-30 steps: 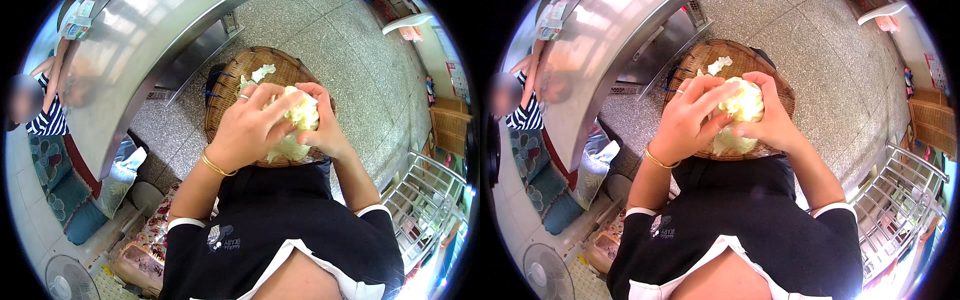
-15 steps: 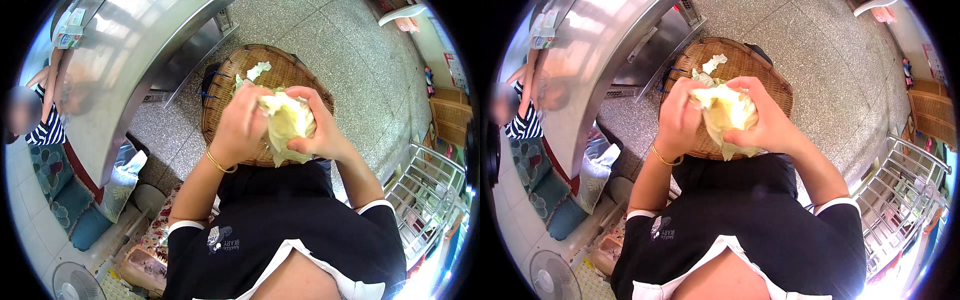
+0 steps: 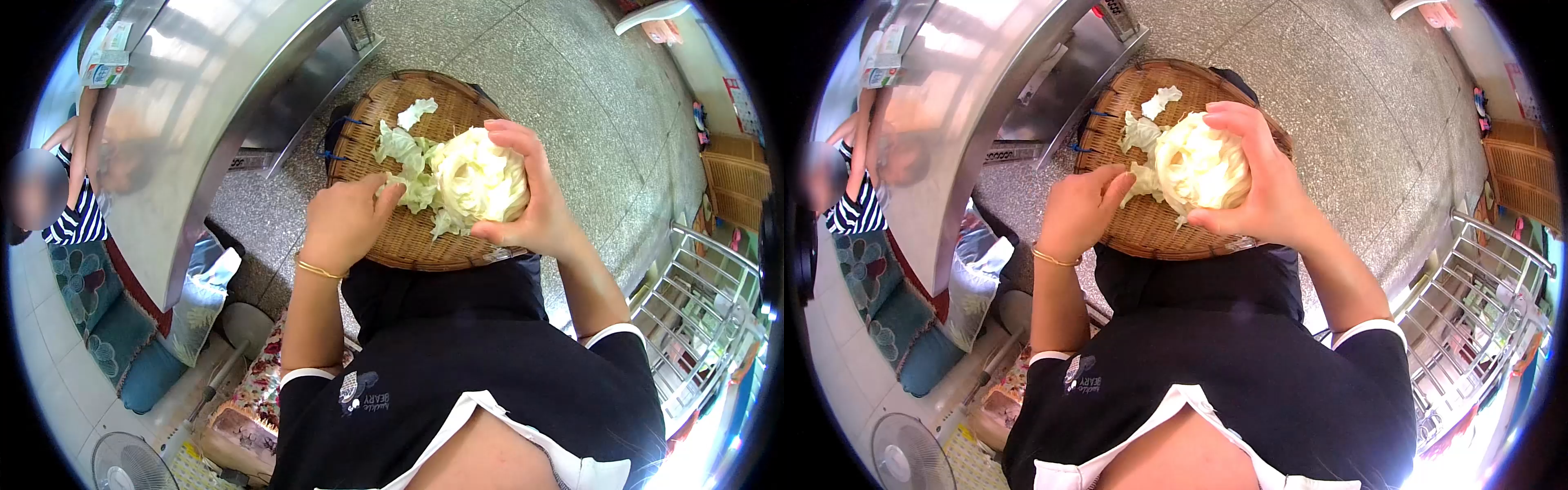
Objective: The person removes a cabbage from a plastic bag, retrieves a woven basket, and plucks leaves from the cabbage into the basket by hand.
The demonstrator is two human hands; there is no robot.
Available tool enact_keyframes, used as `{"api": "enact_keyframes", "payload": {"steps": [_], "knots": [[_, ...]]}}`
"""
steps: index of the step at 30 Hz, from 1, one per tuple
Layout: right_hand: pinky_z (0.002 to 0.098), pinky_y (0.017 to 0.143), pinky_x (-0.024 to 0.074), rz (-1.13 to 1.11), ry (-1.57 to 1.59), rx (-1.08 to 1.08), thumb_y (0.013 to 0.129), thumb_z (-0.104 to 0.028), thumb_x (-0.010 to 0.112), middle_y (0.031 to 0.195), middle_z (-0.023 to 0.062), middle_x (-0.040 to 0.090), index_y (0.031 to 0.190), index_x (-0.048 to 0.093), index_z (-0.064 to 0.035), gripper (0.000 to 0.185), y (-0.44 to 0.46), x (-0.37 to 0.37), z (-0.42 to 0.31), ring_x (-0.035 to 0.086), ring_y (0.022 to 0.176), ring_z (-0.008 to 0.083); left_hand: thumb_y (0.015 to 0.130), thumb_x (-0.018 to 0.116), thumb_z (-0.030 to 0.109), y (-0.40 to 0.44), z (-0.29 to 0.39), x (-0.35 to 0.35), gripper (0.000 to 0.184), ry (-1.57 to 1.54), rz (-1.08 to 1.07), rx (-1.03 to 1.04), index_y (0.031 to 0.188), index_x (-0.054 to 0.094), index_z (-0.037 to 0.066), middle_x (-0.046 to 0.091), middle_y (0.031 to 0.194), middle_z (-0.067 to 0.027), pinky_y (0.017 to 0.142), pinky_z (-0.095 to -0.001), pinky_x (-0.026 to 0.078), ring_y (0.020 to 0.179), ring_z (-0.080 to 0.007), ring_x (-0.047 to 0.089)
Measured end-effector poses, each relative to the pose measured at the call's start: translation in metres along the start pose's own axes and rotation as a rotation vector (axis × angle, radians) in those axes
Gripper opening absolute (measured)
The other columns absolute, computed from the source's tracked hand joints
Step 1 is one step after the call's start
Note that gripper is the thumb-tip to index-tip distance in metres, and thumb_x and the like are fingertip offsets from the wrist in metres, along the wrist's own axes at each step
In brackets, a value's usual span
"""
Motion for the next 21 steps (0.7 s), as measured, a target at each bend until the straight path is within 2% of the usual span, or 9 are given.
{"api": "enact_keyframes", "payload": {"steps": [1,4,6,7,10,14,16,19,21], "knots": [[0.0396,0.099,0.0408,0.0,0.0,-0.001,0.058,-0.031,0.084,0.133,0.0158,0.04,0.127,0.04,-0.0059,0.086,0.002,-0.002,-0.002,0.045,0.122,0.0318,0.088,0.058,0.034,-0.002,0.006,-0.004,0.029,0.0,0.001,0.0,0.097,0.067,0.008,0.065,0.069,-0.012,0.062,-0.034,0.051,0.065,-0.0245,0.064],[0.04,0.097,0.0431,-0.061,-0.101,-0.034,0.057,-0.029,0.086,0.135,0.0173,0.038,0.129,0.039,-0.0056,0.09,0.005,0.0,-0.014,0.046,0.122,0.0342,0.082,0.067,0.026,-0.004,0.036,-0.044,0.022,-0.422,0.226,0.066,0.099,0.068,0.012,0.065,0.079,-0.0103,0.062,-0.0326,0.051,0.067,-0.0216,0.064],[0.039,0.097,0.0431,-0.086,-0.08,-0.039,0.053,-0.028,0.087,0.134,0.0184,0.042,0.135,0.035,-0.0054,0.1,0.007,0.002,-0.019,0.048,0.121,0.0336,0.074,0.073,0.007,-0.007,0.079,-0.064,0.028,-0.555,0.287,0.457,0.101,0.07,0.01,0.061,0.087,-0.0073,0.061,-0.0257,0.049,0.072,-0.0178,0.06],[0.039,0.097,0.0431,-0.091,-0.081,-0.045,0.053,-0.028,0.087,0.134,0.0184,0.042,0.135,0.035,-0.0054,0.1,0.006,0.003,-0.021,0.048,0.121,0.0336,0.074,0.073,0.007,-0.003,0.076,-0.064,0.028,-0.555,0.295,0.455,0.101,0.07,0.01,0.061,0.087,-0.0073,0.061,-0.0257,0.049,0.072,-0.0178,0.06],[0.0411,0.103,0.0358,-0.154,0.098,0.032,0.048,-0.026,0.091,0.135,0.0207,0.043,0.148,0.013,-0.0077,0.127,0.004,0.006,-0.016,0.046,0.123,0.0307,0.068,0.072,0.005,-0.003,0.093,-0.062,0.029,-0.435,0.276,0.74,0.097,0.071,0.007,0.055,0.085,-0.0061,0.062,-0.0282,0.049,0.073,-0.0197,0.058],[0.0409,0.102,0.0365,-0.212,0.084,0.039,0.048,-0.026,0.09,0.134,0.0199,0.045,0.148,0.013,-0.0069,0.128,0.002,0.012,-0.015,0.046,0.124,0.0305,0.065,0.072,0.006,-0.006,0.094,-0.05,0.034,-0.407,0.306,0.756,0.099,0.07,0.011,0.055,0.085,-0.005,0.062,-0.029,0.049,0.072,-0.0202,0.058],[0.0394,0.102,0.0362,-0.231,0.088,0.039,0.047,-0.027,0.091,0.132,0.019,0.046,0.148,0.01,-0.005,0.131,0.002,0.013,-0.012,0.047,0.123,0.0299,0.065,0.069,0.009,-0.018,0.106,-0.05,0.037,-0.16,0.466,0.836,0.102,0.068,0.012,0.055,0.086,-0.0033,0.061,-0.0291,0.05,0.071,-0.0184,0.057],[0.0379,0.103,0.0355,-0.357,0.151,0.106,0.047,-0.03,0.091,0.131,0.018,0.047,0.148,0.008,-0.003,0.134,0.0,0.017,-0.012,0.048,0.122,0.0295,0.067,0.066,0.014,-0.027,0.12,-0.05,0.039,-0.048,0.416,1.024,0.106,0.065,0.012,0.056,0.09,-0.0029,0.061,-0.0286,0.051,0.07,-0.0176,0.057],[0.0371,0.1,0.0387,-0.391,0.198,0.085,0.049,-0.031,0.09,0.13,0.0179,0.049,0.148,0.008,-0.0043,0.131,0.001,0.018,-0.013,0.05,0.12,0.0298,0.07,0.064,0.015,-0.029,0.122,-0.044,0.034,-0.034,0.347,1.022,0.103,0.065,0.01,0.058,0.097,-0.0038,0.062,-0.0297,0.051,0.072,-0.0191,0.059]]}}
Point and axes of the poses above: each hand's wrist, its own y-axis towards the middle knuckle, its own x-axis out of the palm, z = x × y, the point moved 9 cm from there along y, towards the middle knuckle
